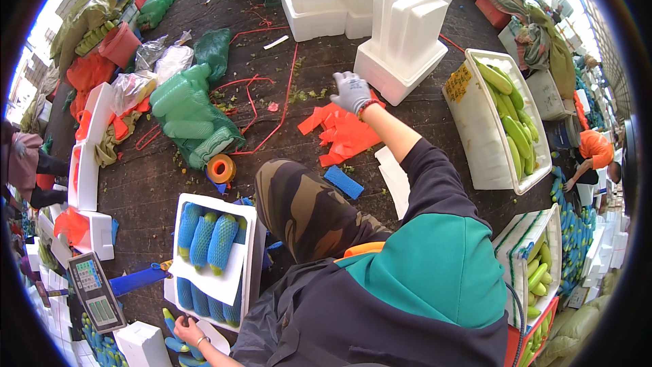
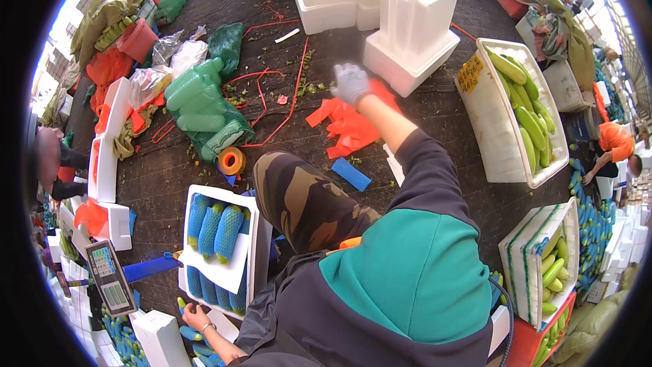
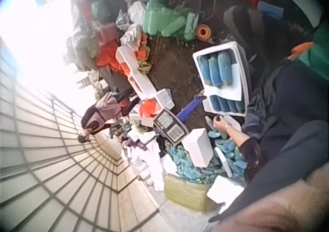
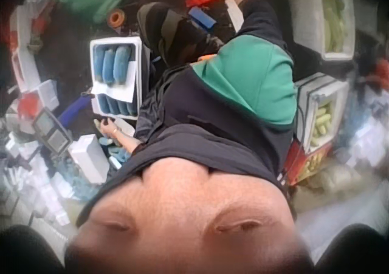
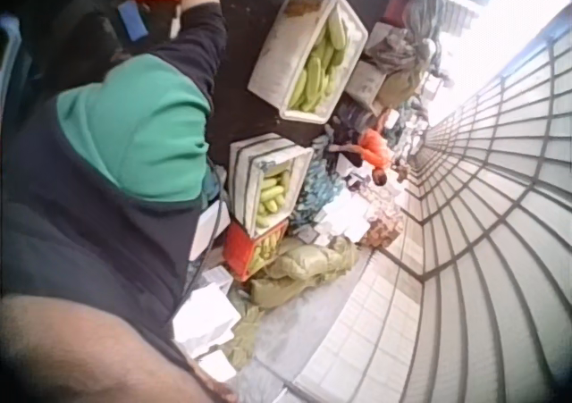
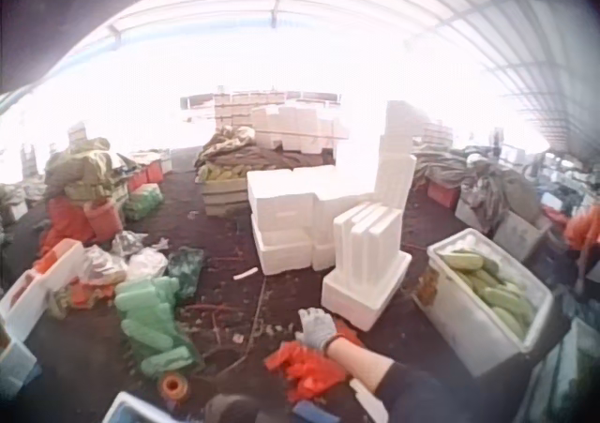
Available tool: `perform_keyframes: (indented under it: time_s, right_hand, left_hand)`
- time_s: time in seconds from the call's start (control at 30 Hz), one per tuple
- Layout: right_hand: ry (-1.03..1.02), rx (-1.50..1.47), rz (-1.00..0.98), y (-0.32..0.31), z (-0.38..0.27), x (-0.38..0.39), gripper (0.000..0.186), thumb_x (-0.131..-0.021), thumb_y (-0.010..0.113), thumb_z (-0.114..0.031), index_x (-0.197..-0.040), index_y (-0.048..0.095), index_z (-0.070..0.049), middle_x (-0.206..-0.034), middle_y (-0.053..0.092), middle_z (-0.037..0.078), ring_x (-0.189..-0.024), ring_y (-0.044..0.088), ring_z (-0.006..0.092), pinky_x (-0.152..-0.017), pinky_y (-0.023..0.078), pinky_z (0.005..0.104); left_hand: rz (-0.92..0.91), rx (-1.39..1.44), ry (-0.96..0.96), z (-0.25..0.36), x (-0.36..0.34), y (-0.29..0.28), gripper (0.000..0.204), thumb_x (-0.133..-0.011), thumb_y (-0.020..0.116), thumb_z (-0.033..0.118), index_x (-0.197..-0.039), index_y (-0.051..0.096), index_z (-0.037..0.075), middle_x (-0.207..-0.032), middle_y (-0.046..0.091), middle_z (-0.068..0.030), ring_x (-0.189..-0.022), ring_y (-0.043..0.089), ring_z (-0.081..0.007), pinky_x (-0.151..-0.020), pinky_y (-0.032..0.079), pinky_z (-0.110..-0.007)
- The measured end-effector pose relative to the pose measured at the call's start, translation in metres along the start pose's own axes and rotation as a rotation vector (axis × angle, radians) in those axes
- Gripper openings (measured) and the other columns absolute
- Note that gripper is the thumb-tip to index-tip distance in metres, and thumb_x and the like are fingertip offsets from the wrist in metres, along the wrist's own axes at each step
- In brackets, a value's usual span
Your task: The person places a plastic bag inside a white styrofoam box, then picks up blue foam-wrapped cucumbers from a large pile and arranges them inside the box. After filling the box, the person closes the lid and seals it with orange tape.
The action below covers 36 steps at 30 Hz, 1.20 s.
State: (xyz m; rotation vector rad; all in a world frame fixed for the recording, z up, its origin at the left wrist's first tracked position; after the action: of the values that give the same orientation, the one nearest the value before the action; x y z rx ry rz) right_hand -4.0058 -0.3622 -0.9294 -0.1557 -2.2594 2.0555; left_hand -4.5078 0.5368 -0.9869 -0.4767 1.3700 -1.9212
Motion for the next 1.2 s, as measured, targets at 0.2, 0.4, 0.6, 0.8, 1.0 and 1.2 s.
perform_keyframes:
  time_s: [0.2, 0.4, 0.6, 0.8, 1.0, 1.2]
  right_hand:
    - [0.416, 0.147, -0.161, 0.095, 0.243, -0.037, 0.084, -0.086, 0.079, -0.048, -0.154, 0.046, -0.009, -0.154, 0.056, 0.021, -0.144, 0.053, 0.0399, -0.115, 0.048, 0.0544]
    - [0.500, 0.214, -0.277, 0.128, 0.319, -0.047, 0.093, -0.081, 0.088, -0.041, -0.156, 0.041, -0.010, -0.155, 0.054, 0.016, -0.147, 0.051, 0.0364, -0.116, 0.045, 0.0533]
    - [0.297, 0.438, -0.374, 0.152, 0.313, -0.045, 0.066, -0.089, 0.081, -0.051, -0.139, 0.062, -0.012, -0.140, 0.067, 0.010, -0.134, 0.062, 0.0299, -0.106, 0.050, 0.0489]
    - [0.122, 0.429, -0.246, 0.161, 0.278, -0.006, 0.050, -0.097, 0.070, -0.055, -0.126, 0.068, -0.014, -0.125, 0.071, 0.007, -0.116, 0.071, 0.0282, -0.095, 0.052, 0.0512]
    - [0.057, 0.326, -0.321, 0.190, 0.217, 0.071, 0.051, -0.099, 0.065, -0.057, -0.124, 0.068, -0.014, -0.120, 0.071, 0.007, -0.112, 0.071, 0.0251, -0.090, 0.049, 0.0468]
    - [0.006, 0.017, 0.094, 0.086, 0.161, 0.098, 0.050, -0.098, 0.070, -0.051, -0.129, 0.069, -0.012, -0.116, 0.069, 0.011, -0.109, 0.068, 0.0294, -0.092, 0.051, 0.0468]
  left_hand:
    - [-0.175, -0.175, -0.103, -0.045, -0.001, -0.083, 0.032, -0.080, 0.083, 0.003, -0.110, 0.072, 0.000, -0.097, 0.073, -0.0110, -0.087, 0.066, -0.0266, -0.086, 0.057, -0.040]
    - [-0.375, -0.143, -0.488, -0.085, 0.071, -0.116, 0.022, -0.082, 0.080, 0.001, -0.102, 0.071, 0.002, -0.092, 0.071, -0.0058, -0.083, 0.064, -0.0195, -0.081, 0.056, -0.037]
    - [-0.373, -0.157, -0.574, -0.076, 0.120, -0.115, 0.022, -0.083, 0.080, 0.002, -0.103, 0.071, 0.001, -0.093, 0.071, -0.0063, -0.084, 0.064, -0.0199, -0.081, 0.056, -0.037]
    - [-0.393, -0.182, -0.598, -0.073, 0.136, -0.131, 0.021, -0.085, 0.080, 0.003, -0.104, 0.071, 0.001, -0.094, 0.072, -0.0068, -0.085, 0.065, -0.0203, -0.081, 0.056, -0.037]
    - [-0.397, -0.184, -0.567, -0.069, 0.124, -0.133, 0.021, -0.086, 0.080, 0.004, -0.104, 0.072, 0.001, -0.094, 0.072, -0.0073, -0.085, 0.065, -0.0206, -0.081, 0.057, -0.037]
    - [-0.351, -0.134, -0.489, -0.066, 0.090, -0.128, 0.021, -0.087, 0.080, 0.005, -0.105, 0.072, 0.000, -0.095, 0.073, -0.0078, -0.086, 0.065, -0.0210, -0.081, 0.057, -0.037]
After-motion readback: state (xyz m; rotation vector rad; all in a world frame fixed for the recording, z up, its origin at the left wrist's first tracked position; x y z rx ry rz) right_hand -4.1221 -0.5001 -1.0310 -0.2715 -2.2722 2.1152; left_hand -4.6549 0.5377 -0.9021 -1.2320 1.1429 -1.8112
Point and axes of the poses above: each hand's wrist, its own x-axis away from the middle knuckle, its own y-axis out of the palm, z = x × y, the point moved 10 cm from there along -x, towards the middle knuckle
